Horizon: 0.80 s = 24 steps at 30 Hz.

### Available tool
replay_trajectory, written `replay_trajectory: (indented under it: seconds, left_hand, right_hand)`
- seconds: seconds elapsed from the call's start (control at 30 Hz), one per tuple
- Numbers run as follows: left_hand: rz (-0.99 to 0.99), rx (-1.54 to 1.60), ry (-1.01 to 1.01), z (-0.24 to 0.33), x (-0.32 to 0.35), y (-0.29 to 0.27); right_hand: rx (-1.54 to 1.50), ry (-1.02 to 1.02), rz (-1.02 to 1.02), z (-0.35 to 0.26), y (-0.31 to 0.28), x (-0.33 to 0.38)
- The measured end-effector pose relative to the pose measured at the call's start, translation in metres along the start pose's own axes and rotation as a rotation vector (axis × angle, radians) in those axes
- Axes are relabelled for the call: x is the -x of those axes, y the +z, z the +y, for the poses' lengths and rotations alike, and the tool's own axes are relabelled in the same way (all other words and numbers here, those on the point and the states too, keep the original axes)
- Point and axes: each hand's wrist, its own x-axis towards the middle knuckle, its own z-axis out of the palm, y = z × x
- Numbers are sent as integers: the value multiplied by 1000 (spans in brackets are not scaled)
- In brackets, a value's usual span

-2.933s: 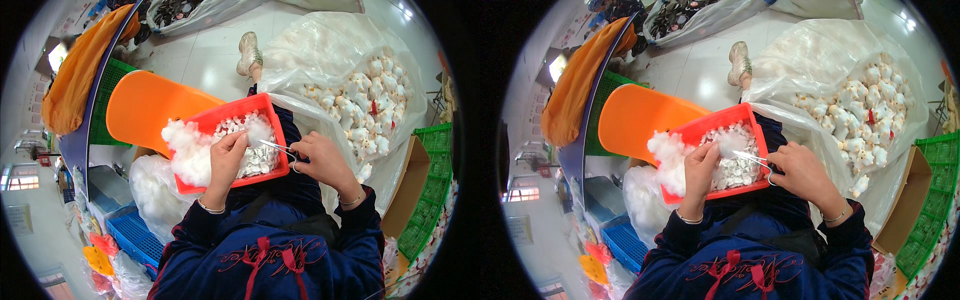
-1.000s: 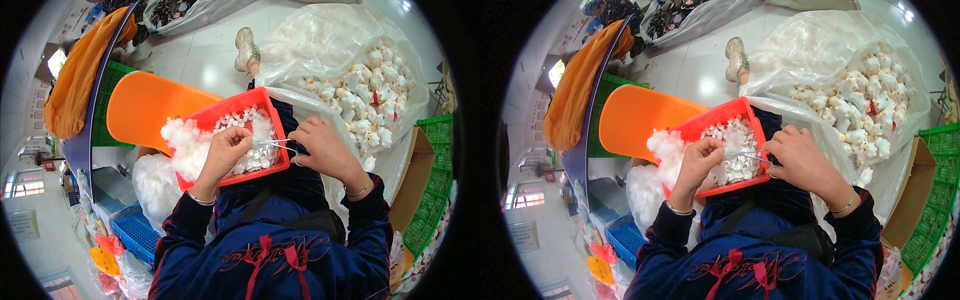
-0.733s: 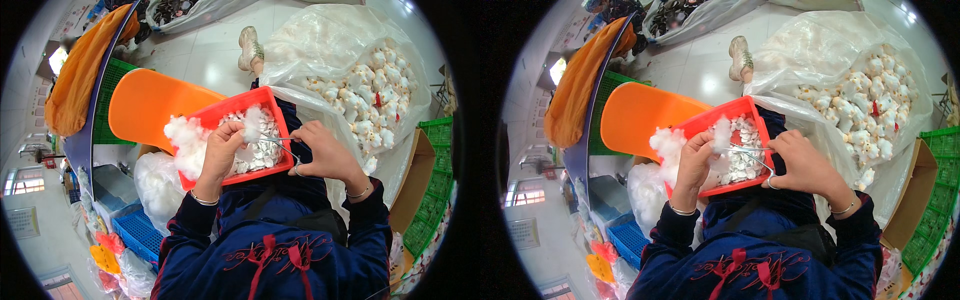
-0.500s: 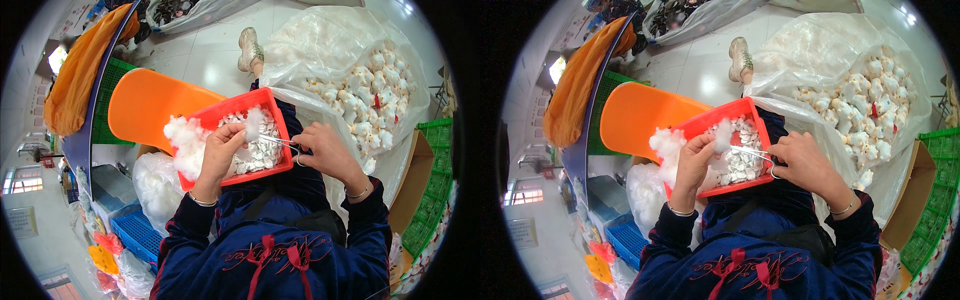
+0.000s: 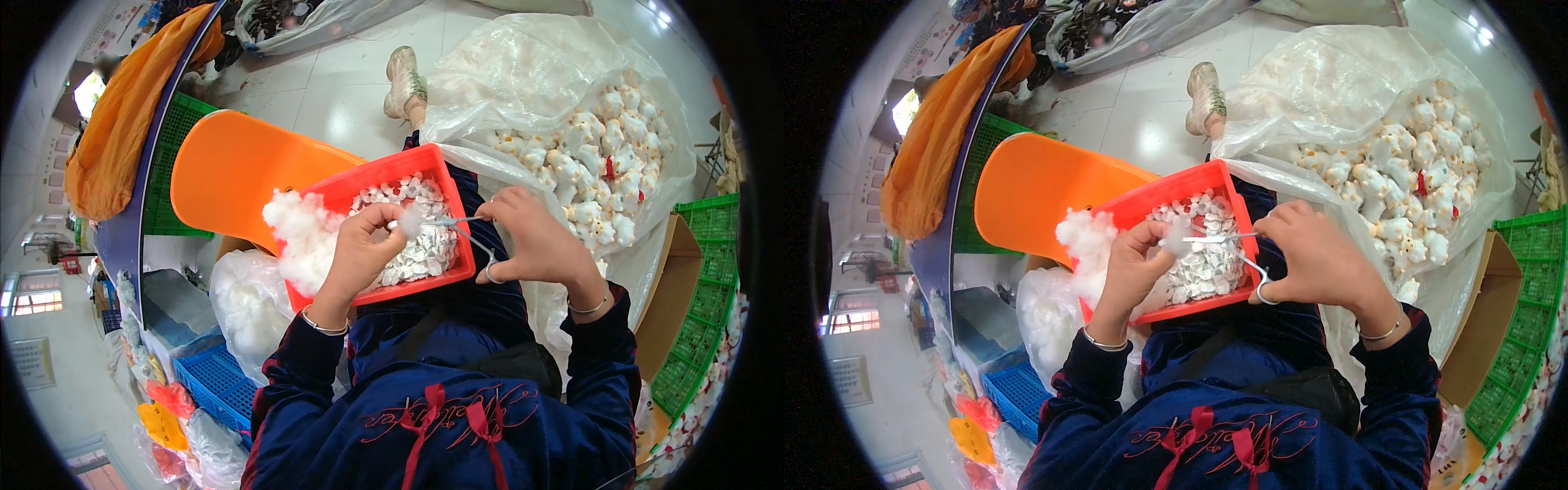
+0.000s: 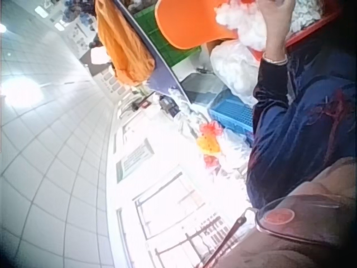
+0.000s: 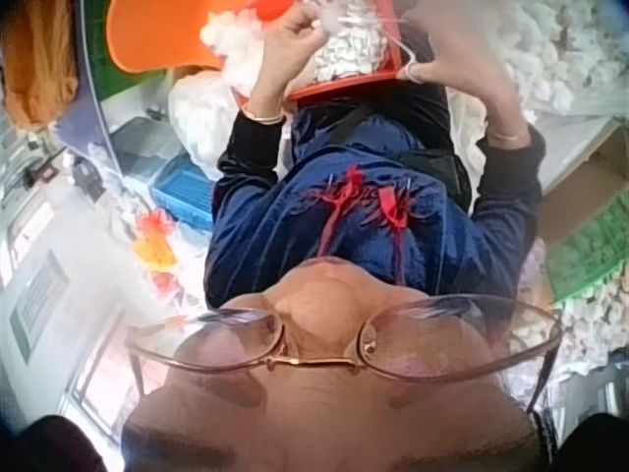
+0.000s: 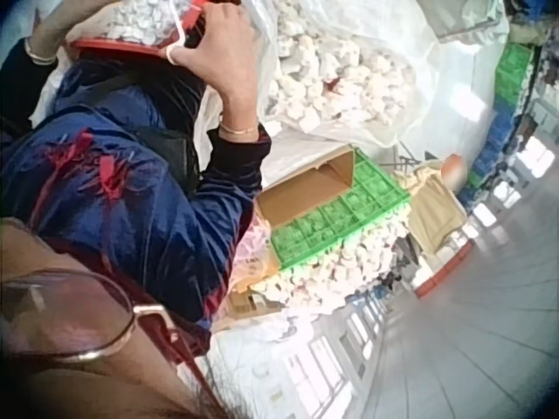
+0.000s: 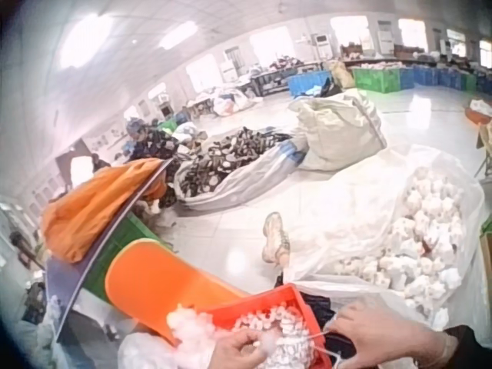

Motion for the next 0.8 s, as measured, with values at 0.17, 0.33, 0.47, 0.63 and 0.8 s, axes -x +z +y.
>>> replay_trajectory:
  seconds: [0.17,0.33,0.47,0.63,0.8]
  left_hand:
    - [41,117,1,3,1,0]
    - [32,199,-2,4,0,-4]
    - [-44,136,-41,1,-2,-2]
    - [22,226,-101,-3,-6,-7]
    - [51,393,-182,-5,-6,-7]
  right_hand:
    - [60,48,-94,-13,4,-5]
    - [138,48,-84,-20,0,-5]
    - [159,60,-159,-29,2,-14]
    - [180,-39,105,-21,4,-9]
    - [294,-86,218,-31,-2,-15]
